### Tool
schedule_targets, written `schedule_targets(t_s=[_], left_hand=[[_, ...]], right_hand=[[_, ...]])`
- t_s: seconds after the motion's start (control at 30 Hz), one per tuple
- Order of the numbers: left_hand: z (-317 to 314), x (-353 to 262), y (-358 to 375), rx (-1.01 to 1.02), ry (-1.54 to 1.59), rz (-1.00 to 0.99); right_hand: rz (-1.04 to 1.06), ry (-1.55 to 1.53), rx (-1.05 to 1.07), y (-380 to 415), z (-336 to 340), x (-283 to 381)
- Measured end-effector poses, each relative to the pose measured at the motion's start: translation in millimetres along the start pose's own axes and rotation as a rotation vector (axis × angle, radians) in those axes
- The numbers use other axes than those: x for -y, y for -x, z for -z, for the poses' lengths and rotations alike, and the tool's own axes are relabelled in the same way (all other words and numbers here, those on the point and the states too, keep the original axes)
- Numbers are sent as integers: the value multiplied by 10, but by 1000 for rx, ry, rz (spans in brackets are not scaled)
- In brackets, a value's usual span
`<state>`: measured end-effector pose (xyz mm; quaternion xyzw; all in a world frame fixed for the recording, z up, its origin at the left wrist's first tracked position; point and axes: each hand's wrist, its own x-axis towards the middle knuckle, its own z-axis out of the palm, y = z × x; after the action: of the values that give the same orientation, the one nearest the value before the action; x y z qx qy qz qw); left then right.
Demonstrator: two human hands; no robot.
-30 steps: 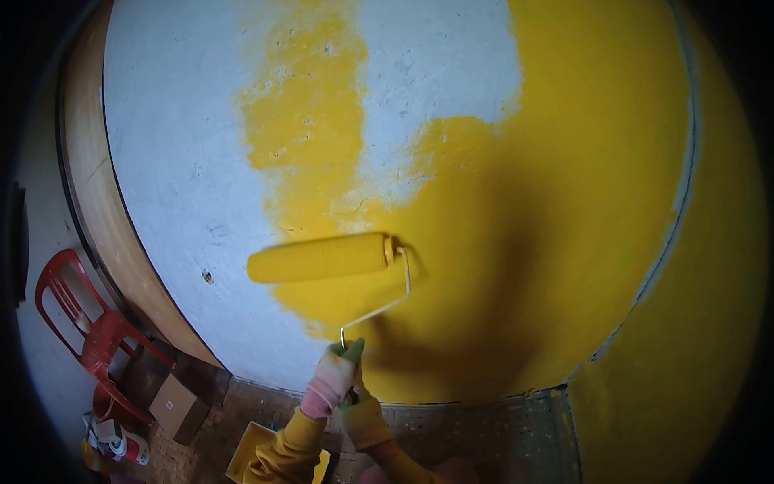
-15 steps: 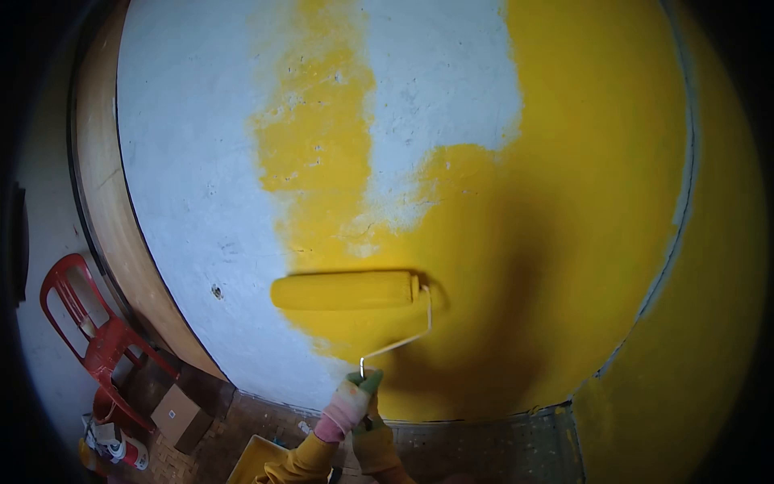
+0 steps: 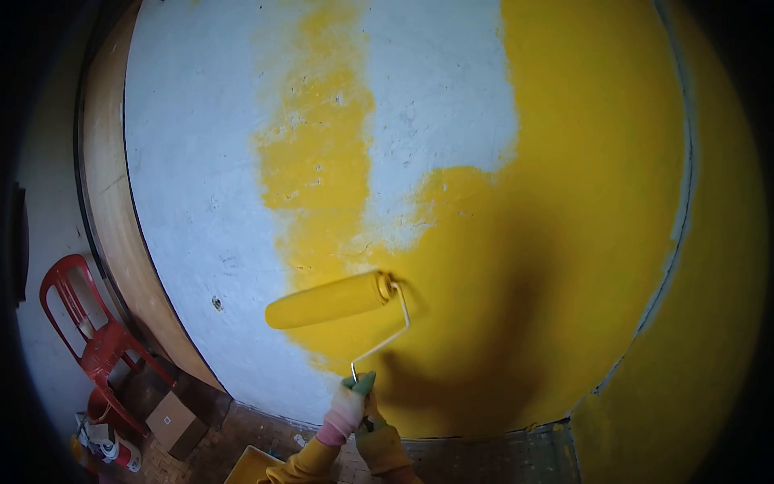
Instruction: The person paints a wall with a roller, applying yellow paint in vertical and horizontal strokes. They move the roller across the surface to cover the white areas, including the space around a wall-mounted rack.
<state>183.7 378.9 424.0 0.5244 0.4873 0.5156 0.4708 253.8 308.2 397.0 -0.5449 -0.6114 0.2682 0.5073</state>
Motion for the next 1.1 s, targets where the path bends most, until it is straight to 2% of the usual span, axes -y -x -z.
schedule_targets(t_s=[0.07,0.1,0.13,0.2,0.23,0.27,0.3,0.33,0.37,0.43,0.5,0.57,0.6,0.63,0.67,0.7,0.73,0.77,0.8,0.87,0.9,0.93,0.97,1.0,1.07,1.1], left_hand=[[0,-261,-110,-91,121,-23],[0,-586,-42,-91,253,44],[43,-629,-37,-92,251,53],[157,-645,1,124,429,155],[102,-477,-7,-92,150,31],[106,-341,11,-96,150,26],[107,-302,73,3,284,159],[91,-293,126,106,417,294],[26,-385,133,-31,226,170],[42,-628,57,5,317,166],[116,-771,-16,31,408,151],[207,-796,-140,82,356,123],[231,-557,-221,79,354,111],[261,-112,-298,-15,142,-4],[268,15,-276,-111,-70,-116],[272,144,-268,-116,-70,-126],[252,87,-150,-51,0,-7],[237,31,-54,18,70,117],[225,-85,-26,22,70,120],[205,-470,-109,-35,15,-56],[240,-635,-196,-31,15,-55],[301,-794,-278,52,167,22],[332,-869,-312,134,320,99],[332,-862,-311,135,316,99],[351,-738,-293,-88,52,-1],[381,-499,-255,-113,-103,-128]], right_hand=[[183,194,25,-168,22,17],[275,218,41,-224,83,96],[266,217,45,-224,150,191],[631,585,125,-157,238,345],[634,581,124,-108,149,300],[376,253,35,-25,9,204],[109,-72,-52,29,-58,179],[109,-72,-52,29,-66,147],[110,-27,-48,-4,-39,174],[98,24,-45,-77,109,299],[663,814,161,-190,325,497],[696,769,127,-210,180,371],[729,726,87,-245,38,237],[556,459,32,-224,-224,-19],[569,456,28,-112,-340,-79],[346,155,-41,-5,-434,-149],[119,-145,-107,39,-464,-148],[124,-147,-109,28,-399,-42],[109,-48,-74,0,-268,134],[80,56,-41,-145,-56,380],[300,491,6,-257,28,491],[517,924,56,-304,64,545],[514,923,55,-394,-27,441],[564,993,85,-559,-208,239],[613,1057,119,-481,-332,155],[340,406,78,-309,-312,211]])
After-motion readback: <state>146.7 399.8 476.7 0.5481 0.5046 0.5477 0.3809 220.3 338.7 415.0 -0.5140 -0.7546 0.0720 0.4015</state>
